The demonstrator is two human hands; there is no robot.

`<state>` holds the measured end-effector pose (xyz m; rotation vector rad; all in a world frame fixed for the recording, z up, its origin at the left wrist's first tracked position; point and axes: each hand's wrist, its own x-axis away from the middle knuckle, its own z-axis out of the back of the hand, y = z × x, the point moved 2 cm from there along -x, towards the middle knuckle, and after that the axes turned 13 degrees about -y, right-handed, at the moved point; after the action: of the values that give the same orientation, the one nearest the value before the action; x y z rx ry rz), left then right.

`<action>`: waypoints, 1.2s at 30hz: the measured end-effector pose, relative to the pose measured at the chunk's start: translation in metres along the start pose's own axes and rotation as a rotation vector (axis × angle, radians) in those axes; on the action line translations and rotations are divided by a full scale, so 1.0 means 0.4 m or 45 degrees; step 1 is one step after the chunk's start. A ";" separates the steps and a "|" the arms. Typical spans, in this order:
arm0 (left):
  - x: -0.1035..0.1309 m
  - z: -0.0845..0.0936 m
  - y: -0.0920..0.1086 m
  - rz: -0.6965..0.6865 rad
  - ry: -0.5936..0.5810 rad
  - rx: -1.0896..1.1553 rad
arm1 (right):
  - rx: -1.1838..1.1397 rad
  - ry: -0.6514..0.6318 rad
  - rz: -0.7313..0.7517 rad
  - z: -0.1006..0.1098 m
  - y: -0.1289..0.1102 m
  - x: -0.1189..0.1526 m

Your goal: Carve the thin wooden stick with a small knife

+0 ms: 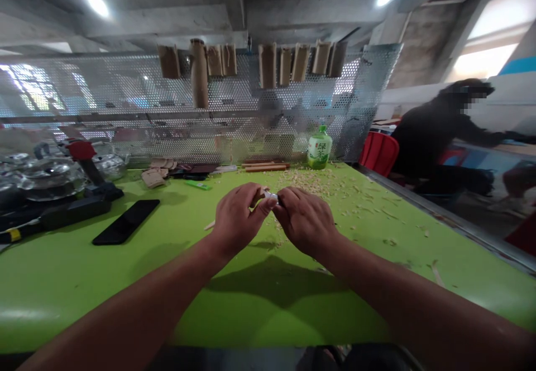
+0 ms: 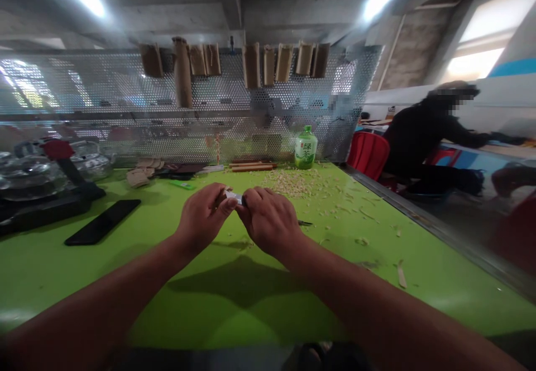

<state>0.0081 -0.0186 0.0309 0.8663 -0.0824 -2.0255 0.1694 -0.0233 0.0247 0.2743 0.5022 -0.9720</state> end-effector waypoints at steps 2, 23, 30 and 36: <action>0.003 -0.003 0.003 0.033 0.019 0.027 | 0.018 0.014 -0.011 0.000 -0.001 -0.001; -0.022 -0.035 -0.043 0.276 -0.228 0.443 | -0.197 0.117 -0.311 -0.016 0.064 -0.020; -0.028 -0.019 -0.036 0.063 -0.110 0.536 | -0.520 -0.029 -0.240 -0.021 0.075 -0.026; -0.028 -0.021 -0.044 0.074 -0.061 0.442 | -0.621 -0.090 -0.105 -0.018 0.054 -0.021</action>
<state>0.0044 0.0028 0.0241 1.0149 -0.4921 -2.0088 0.1815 -0.0025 0.0227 -0.2195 0.6714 -0.9051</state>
